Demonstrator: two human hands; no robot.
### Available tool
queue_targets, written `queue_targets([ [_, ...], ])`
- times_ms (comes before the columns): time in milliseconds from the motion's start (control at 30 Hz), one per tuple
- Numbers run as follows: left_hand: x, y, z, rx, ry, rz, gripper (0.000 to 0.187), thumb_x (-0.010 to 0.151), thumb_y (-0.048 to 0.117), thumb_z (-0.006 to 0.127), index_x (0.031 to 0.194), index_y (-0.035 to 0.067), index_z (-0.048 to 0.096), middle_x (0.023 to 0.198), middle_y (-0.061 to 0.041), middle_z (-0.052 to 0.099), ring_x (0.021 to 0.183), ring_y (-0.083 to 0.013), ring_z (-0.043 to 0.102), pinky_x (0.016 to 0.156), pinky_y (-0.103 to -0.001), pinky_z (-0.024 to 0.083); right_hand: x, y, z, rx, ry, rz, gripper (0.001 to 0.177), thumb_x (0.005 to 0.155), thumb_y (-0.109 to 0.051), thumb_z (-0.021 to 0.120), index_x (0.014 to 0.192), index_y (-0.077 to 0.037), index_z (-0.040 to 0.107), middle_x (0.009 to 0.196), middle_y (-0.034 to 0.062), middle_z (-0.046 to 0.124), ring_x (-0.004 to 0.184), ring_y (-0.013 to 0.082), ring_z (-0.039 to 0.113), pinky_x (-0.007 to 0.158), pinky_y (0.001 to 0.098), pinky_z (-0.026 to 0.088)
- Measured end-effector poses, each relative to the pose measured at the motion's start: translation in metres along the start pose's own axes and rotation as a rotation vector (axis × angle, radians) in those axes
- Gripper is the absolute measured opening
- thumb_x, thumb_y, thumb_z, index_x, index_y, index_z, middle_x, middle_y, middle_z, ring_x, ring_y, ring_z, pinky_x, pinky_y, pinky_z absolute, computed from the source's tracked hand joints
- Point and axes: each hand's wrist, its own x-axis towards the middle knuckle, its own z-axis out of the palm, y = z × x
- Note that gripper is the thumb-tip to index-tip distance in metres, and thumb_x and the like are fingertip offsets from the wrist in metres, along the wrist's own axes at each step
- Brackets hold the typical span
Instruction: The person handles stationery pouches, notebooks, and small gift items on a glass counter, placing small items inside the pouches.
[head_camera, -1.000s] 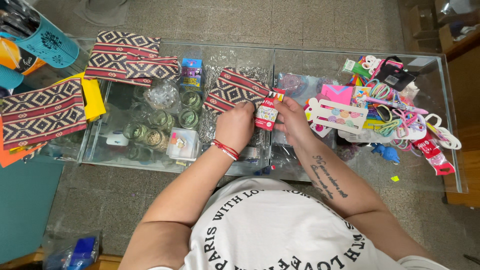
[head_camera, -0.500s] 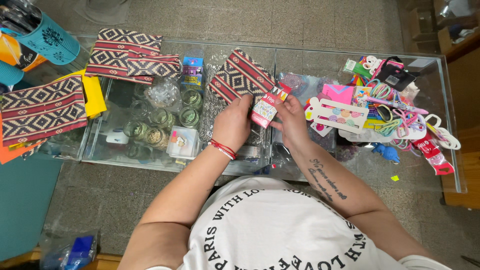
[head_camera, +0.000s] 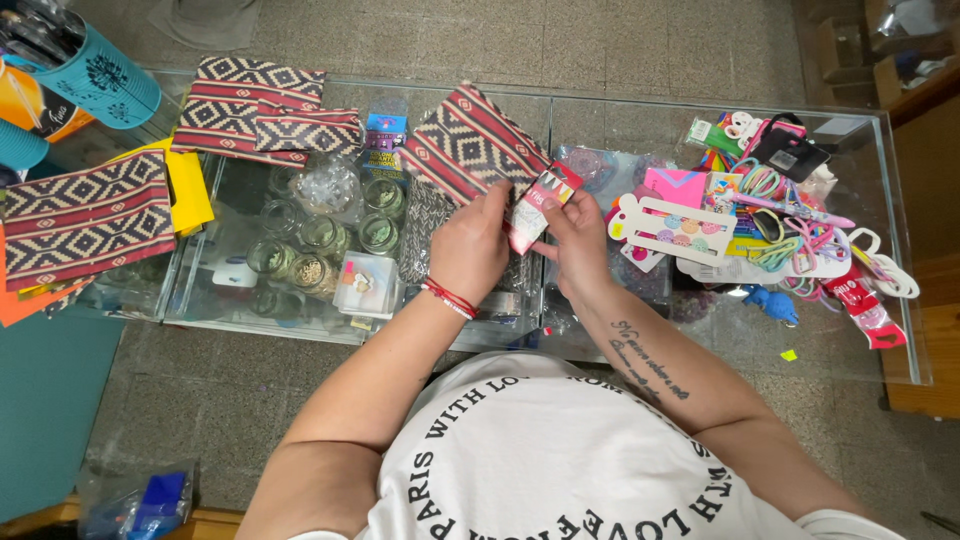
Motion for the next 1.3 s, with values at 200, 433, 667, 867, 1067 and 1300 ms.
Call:
queue_targets([
  [200, 0.002, -0.005, -0.001, 0.063, 0.081, -0.015, 0.052, 0.083, 0.013, 0.063, 0.134, 0.022, 0.055, 0.098, -0.003, 0.071, 0.091, -0.0281, 0.073, 0.074, -0.045, 0.062, 0.006, -0.001, -0.004, 0.213, -0.035, 0.127, 0.038, 0.103, -0.024, 0.066, 0.134, -0.011, 0.050, 0.119, 0.0031, 0.062, 0.107, 0.0227, 0.071, 0.081, 0.0494, 0.068],
  [433, -0.001, -0.007, 0.000, -0.094, 0.017, -0.101, 0.052, 0.084, 0.012, 0.066, 0.134, 0.023, 0.053, 0.102, -0.006, 0.073, 0.097, -0.0312, 0.074, 0.080, -0.049, 0.061, 0.007, 0.002, -0.003, 0.291, -0.046, 0.169, 0.037, 0.103, -0.023, 0.066, 0.133, -0.011, 0.049, 0.122, 0.0035, 0.060, 0.113, 0.0260, 0.071, 0.087, 0.0504, 0.065],
  [667, -0.007, -0.014, 0.009, -0.152, -0.009, -0.008, 0.045, 0.085, 0.014, 0.067, 0.128, 0.024, 0.057, 0.103, -0.003, 0.073, 0.100, -0.0280, 0.074, 0.084, -0.045, 0.060, 0.007, 0.005, 0.000, 0.163, -0.046, 0.059, 0.044, 0.102, -0.026, 0.069, 0.138, -0.009, 0.049, 0.121, 0.0035, 0.059, 0.111, 0.0218, 0.069, 0.086, 0.0462, 0.067],
  [867, -0.014, -0.018, 0.003, -0.186, -0.056, 0.053, 0.051, 0.084, 0.015, 0.068, 0.133, 0.026, 0.057, 0.098, -0.002, 0.075, 0.096, -0.0282, 0.075, 0.082, -0.046, 0.060, 0.009, -0.005, 0.004, 0.017, -0.102, -0.031, 0.037, 0.101, -0.024, 0.071, 0.132, -0.008, 0.059, 0.111, 0.0014, 0.068, 0.095, 0.0145, 0.073, 0.071, 0.0336, 0.069],
  [1067, -0.023, -0.026, 0.021, -0.227, -0.059, 0.052, 0.046, 0.086, 0.018, 0.067, 0.129, 0.025, 0.054, 0.091, 0.001, 0.072, 0.092, -0.0253, 0.074, 0.077, -0.044, 0.060, 0.017, 0.006, 0.011, -0.096, -0.131, -0.071, 0.030, 0.100, -0.025, 0.072, 0.126, -0.012, 0.065, 0.106, -0.0050, 0.073, 0.086, 0.0027, 0.072, 0.064, 0.0187, 0.065],
  [1300, -0.023, -0.050, 0.008, -0.253, -0.209, 0.140, 0.046, 0.087, 0.021, 0.063, 0.133, 0.026, 0.059, 0.104, -0.001, 0.071, 0.097, -0.0291, 0.074, 0.082, -0.046, 0.060, 0.030, 0.031, 0.030, -0.132, -0.174, -0.203, 0.030, 0.101, -0.017, 0.071, 0.128, -0.008, 0.067, 0.105, -0.0013, 0.075, 0.090, 0.0021, 0.070, 0.078, 0.0193, 0.063],
])
